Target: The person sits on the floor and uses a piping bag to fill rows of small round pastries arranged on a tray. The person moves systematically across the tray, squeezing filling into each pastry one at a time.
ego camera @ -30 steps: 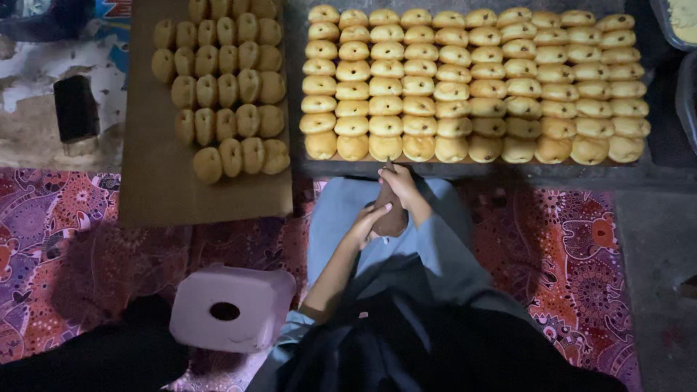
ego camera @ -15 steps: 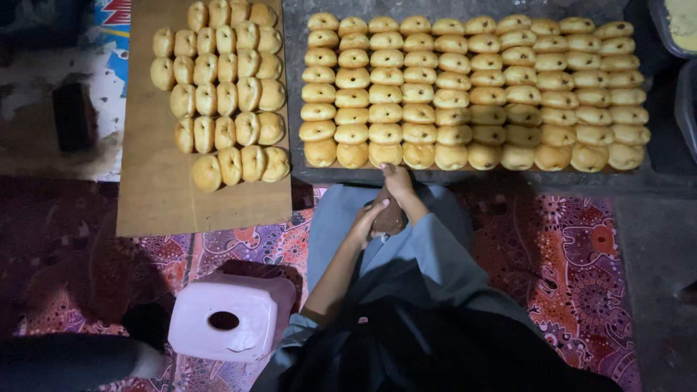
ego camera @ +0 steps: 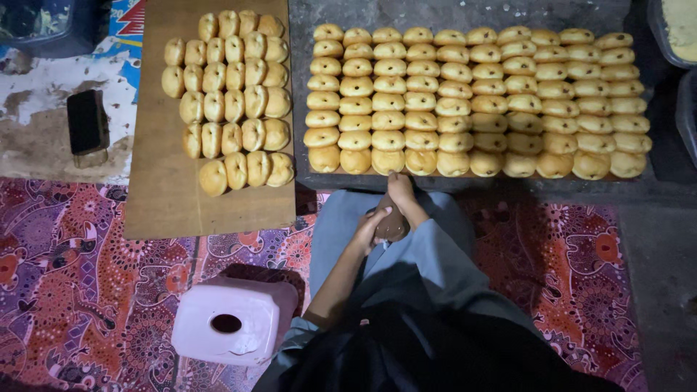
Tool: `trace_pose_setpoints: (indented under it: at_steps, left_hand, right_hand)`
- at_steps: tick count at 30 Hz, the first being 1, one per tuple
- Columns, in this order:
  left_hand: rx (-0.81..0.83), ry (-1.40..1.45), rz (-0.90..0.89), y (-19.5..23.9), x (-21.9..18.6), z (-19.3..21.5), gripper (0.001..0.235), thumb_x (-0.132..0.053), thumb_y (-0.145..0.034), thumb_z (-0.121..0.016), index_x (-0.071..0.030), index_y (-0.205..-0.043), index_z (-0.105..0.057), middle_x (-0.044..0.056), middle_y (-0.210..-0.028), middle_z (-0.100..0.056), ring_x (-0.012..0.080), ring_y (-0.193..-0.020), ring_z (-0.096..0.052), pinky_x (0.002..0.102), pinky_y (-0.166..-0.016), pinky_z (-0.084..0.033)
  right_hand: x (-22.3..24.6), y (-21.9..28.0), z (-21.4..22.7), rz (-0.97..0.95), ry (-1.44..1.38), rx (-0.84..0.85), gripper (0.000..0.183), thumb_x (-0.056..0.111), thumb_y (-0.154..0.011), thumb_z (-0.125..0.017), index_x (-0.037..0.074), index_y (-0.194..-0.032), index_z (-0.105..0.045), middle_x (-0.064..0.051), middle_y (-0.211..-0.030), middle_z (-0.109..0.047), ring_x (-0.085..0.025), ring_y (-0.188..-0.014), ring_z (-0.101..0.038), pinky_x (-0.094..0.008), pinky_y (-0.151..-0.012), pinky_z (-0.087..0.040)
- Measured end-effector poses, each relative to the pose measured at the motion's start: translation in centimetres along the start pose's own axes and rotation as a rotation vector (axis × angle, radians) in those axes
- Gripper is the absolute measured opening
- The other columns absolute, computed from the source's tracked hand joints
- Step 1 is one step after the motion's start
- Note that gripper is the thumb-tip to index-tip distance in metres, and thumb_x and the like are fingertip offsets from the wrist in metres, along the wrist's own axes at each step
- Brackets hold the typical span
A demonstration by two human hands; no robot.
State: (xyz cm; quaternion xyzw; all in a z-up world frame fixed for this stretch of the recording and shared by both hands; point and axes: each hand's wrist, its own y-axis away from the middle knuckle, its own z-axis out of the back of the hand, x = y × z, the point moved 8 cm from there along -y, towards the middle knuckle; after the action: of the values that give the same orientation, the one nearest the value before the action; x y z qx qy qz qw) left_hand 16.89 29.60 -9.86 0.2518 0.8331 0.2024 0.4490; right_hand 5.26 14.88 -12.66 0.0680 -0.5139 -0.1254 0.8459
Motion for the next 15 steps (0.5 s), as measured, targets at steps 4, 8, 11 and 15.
trace_pose_setpoints:
  at_steps: [4, 8, 11, 15]
  left_hand:
    - [0.060, 0.045, -0.020, 0.0, -0.4, -0.5, 0.056, -0.028, -0.082, -0.078, 0.005, -0.124, -0.063, 0.018, -0.100, -0.076, 0.0274, -0.080, -0.078, 0.037, -0.068, -0.067]
    - [0.121, -0.044, -0.026, 0.8, -0.6, -0.8, 0.052, -0.024, -0.083, -0.078, 0.007, -0.122, -0.064, 0.021, -0.100, -0.074, 0.0286, -0.078, -0.076, 0.040, -0.066, -0.063]
    - [0.093, -0.087, -0.081, 1.0, -0.8, -1.3, 0.049, -0.021, -0.082, -0.078, 0.001, -0.124, -0.064, 0.017, -0.103, -0.074, 0.0258, -0.083, -0.075, 0.039, -0.072, -0.062]
    - [0.075, -0.005, -0.183, 0.4, -1.4, -2.8, 0.048, -0.013, -0.080, -0.079, -0.003, -0.125, -0.063, 0.010, -0.109, -0.072, 0.0222, -0.095, -0.072, 0.038, -0.082, -0.062]
  right_hand:
    - [-0.1, 1.1, -0.3, -0.039, -0.368, 0.175, 0.038, 0.035, -0.105, -0.058, 0.002, -0.088, -0.067, -0.006, -0.078, -0.063, -0.019, -0.069, -0.056, -0.037, -0.067, -0.047]
    - [-0.7, 3.5, 0.0, -0.246, -0.597, 0.425, 0.019, 0.027, -0.095, -0.067, 0.009, -0.090, -0.063, -0.002, -0.075, -0.059, -0.015, -0.066, -0.055, -0.032, -0.060, -0.047]
    - [0.7, 4.6, 1.5, -0.120, -0.480, 0.471, 0.021, 0.025, -0.093, -0.072, 0.008, -0.100, -0.063, -0.003, -0.083, -0.062, -0.013, -0.075, -0.059, -0.030, -0.067, -0.050]
    - [3.7, 4.6, 4.8, 0.182, -0.120, 0.194, 0.031, 0.027, -0.090, -0.075, 0.003, -0.104, -0.063, -0.005, -0.090, -0.068, -0.017, -0.083, -0.065, -0.033, -0.076, -0.054]
